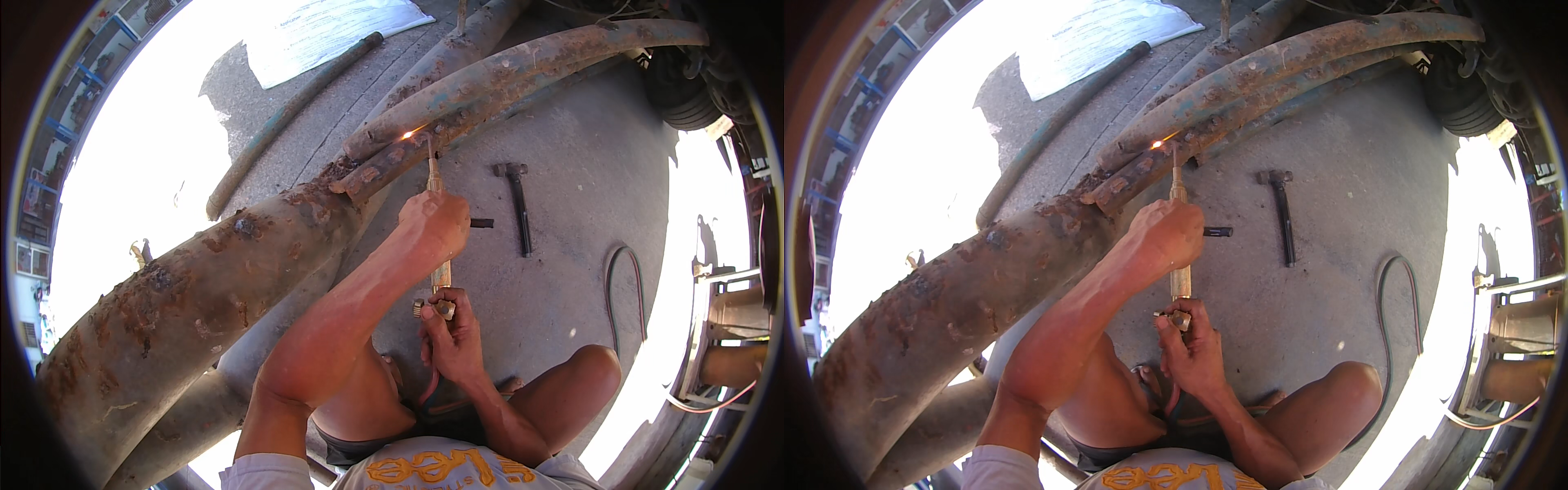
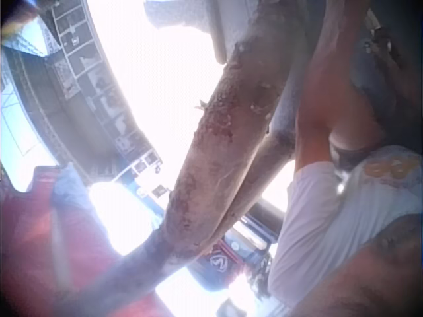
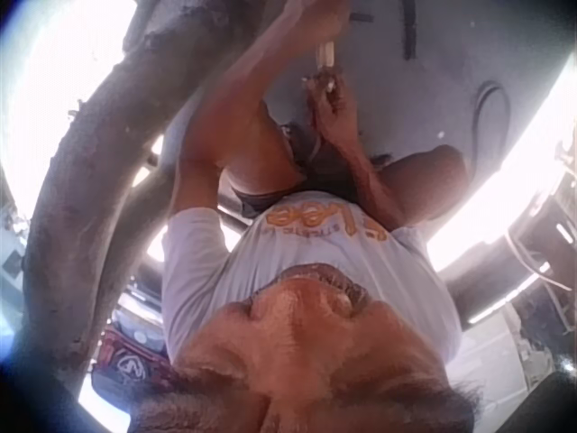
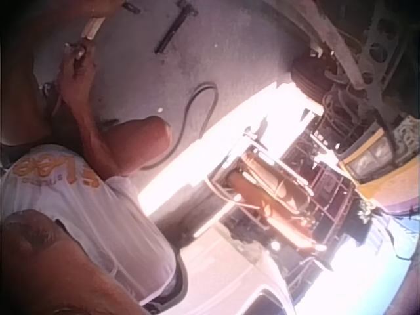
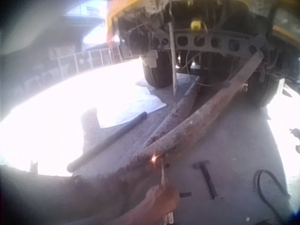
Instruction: The person uses a handheld torch to cut through a rusty metal pipe. They ignite the torch and apply the flame to the pipe, creating sparks as the metal melts. The person adjusts the torch position to continue cutting along the pipe.
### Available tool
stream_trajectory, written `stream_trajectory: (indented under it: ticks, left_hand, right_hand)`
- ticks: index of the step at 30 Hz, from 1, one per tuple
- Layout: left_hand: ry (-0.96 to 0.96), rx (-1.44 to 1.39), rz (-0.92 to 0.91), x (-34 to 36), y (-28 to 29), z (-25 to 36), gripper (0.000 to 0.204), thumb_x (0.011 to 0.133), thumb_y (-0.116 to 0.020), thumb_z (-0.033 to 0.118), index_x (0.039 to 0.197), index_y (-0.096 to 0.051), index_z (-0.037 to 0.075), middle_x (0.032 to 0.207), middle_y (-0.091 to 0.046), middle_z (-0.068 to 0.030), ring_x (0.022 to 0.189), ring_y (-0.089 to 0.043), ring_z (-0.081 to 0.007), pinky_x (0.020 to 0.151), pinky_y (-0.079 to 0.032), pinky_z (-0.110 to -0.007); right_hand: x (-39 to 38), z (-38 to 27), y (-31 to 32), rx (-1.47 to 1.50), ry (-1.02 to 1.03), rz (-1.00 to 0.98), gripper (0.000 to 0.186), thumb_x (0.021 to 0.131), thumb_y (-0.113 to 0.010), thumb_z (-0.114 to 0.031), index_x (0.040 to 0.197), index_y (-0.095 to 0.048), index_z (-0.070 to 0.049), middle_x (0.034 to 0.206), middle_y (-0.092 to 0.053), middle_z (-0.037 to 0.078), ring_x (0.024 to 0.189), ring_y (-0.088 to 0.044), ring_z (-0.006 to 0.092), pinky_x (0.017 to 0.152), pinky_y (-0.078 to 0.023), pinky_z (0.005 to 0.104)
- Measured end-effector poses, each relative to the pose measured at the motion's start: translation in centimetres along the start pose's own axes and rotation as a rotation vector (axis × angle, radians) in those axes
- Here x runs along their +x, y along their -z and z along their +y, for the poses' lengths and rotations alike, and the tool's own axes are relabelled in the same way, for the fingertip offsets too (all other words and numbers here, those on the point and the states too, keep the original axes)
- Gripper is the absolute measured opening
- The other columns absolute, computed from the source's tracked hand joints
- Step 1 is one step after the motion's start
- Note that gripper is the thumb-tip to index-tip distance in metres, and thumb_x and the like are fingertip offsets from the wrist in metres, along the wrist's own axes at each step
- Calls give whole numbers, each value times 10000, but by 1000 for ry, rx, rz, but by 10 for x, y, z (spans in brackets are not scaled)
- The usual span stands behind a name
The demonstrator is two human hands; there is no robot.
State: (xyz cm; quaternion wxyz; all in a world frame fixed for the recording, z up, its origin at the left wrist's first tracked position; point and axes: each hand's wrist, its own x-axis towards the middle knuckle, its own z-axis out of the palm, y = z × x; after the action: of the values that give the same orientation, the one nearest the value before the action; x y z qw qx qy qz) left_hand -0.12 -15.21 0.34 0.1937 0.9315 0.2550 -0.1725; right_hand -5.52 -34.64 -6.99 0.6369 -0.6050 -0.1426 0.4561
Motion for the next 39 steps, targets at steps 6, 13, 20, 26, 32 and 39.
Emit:
stream_trajectory:
  ticks: [6, 13, 20, 26, 32, 39]
  left_hand:
    - [1, -5, -6, -1, 2, 1, 186, 911, -696, 129, 996, -830, 31, 1008, -802, -173, 984, -789, -349, 829, -634, -440]
    - [7, 23, -21, 1, 2, 1, 171, 894, -715, 114, 992, -834, 40, 1010, -804, -169, 989, -790, -342, 825, -635, -436]
    - [0, 24, -8, 1, 0, 0, 173, 890, -720, 121, 989, -835, 39, 1011, -806, -166, 994, -790, -340, 826, -637, -434]
    - [2, 20, 7, 2, -2, -1, 180, 901, -707, 125, 991, -835, 38, 1006, -806, -167, 993, -790, -343, 824, -637, -435]
    - [-18, 28, 8, 3, -3, -2, 179, 896, -703, 127, 975, -835, 36, 994, -805, -171, 978, -791, -350, 819, -636, -435]
    - [-14, 1, 24, 2, -3, -1, 164, 872, -718, 120, 951, -834, 36, 978, -803, -177, 970, -791, -353, 814, -633, -434]
  right_hand:
    - [1, 0, 0, -32, 2, -31, 274, 1094, -622, -257, 1255, -462, -104, 785, -595, 65, 467, -546, 106, 402, -443, 266]
    - [1, 1, 0, -51, 19, -29, 272, 1095, -619, -257, 1258, -465, -101, 793, -598, 69, 472, -546, 102, 404, -452, 266]
    - [1, 0, 0, -52, 15, -23, 287, 1091, -628, -258, 1271, -467, -102, 793, -598, 65, 464, -547, 101, 401, -446, 264]
    - [0, -3, -2, -39, -11, 24, 314, 1030, -715, -179, 1258, -518, -94, 765, -632, 13, 505, -579, 75, 432, -458, 276]
    - [1, -3, -4, -47, -11, 37, 328, 1009, -724, -127, 1261, -516, -102, 760, -639, 9, 505, -572, 73, 432, -457, 279]
    - [1, -4, -6, -39, -72, 67, 268, 1031, -699, -131, 1232, -523, -110, 739, -602, -5, 497, -552, 70, 426, -436, 279]
